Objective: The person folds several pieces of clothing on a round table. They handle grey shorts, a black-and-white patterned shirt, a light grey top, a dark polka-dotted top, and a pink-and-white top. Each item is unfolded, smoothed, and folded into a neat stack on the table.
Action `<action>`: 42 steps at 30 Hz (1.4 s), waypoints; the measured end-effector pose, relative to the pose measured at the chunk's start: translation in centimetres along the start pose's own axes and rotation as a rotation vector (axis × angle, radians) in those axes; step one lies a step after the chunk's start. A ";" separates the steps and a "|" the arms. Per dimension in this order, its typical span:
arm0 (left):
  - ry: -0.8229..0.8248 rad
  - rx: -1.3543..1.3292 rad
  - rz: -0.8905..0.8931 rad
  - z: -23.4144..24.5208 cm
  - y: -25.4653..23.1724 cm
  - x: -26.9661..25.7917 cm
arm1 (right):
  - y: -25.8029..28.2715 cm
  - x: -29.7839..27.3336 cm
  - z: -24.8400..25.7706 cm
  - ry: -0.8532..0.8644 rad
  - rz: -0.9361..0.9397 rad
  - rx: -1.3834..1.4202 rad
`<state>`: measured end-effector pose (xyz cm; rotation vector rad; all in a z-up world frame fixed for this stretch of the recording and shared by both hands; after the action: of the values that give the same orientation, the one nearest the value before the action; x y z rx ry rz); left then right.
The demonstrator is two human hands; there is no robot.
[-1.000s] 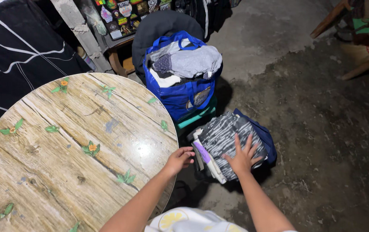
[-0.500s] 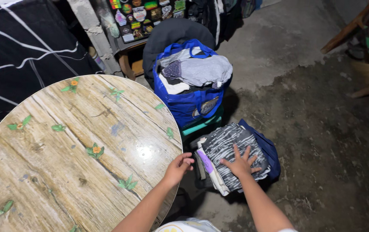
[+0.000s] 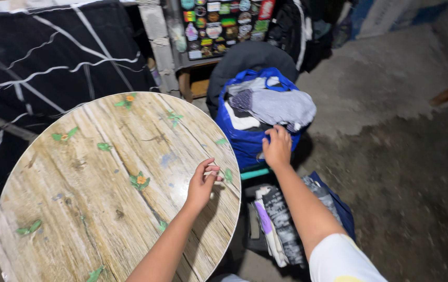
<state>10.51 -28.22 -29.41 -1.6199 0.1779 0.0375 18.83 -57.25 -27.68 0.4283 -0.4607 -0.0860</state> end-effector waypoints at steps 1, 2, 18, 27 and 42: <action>-0.033 0.011 0.032 1.0 0.1 0.0 | -0.1 1.5 -0.7 0.035 -0.008 -0.031; -0.048 -0.010 0.010 1.9 0.0 0.2 | -0.2 2.8 -1.5 0.064 -0.017 -0.059; -0.231 -0.089 0.091 8.9 3.9 -1.9 | -4.2 11.7 -7.7 0.156 -0.073 0.567; -0.296 -0.607 0.341 4.3 -2.5 1.4 | 18.5 -3.4 5.7 0.873 0.365 1.171; -0.492 0.975 0.174 10.5 -3.1 -1.2 | -13.0 7.4 -9.4 0.408 -0.588 -0.029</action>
<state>10.65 -17.50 -26.77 -0.5873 -0.0513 0.4150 29.84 -66.75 -37.66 0.5280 0.0791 -0.5621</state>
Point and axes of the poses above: each hand's wrist, its own x-axis towards the middle knuckle, its own z-axis out of the back of the hand, y = z × x, the point moved 6 cm from there along x, towards the middle knuckle, and after that the axes turned 2 degrees about -y, right-handed, at the moved point
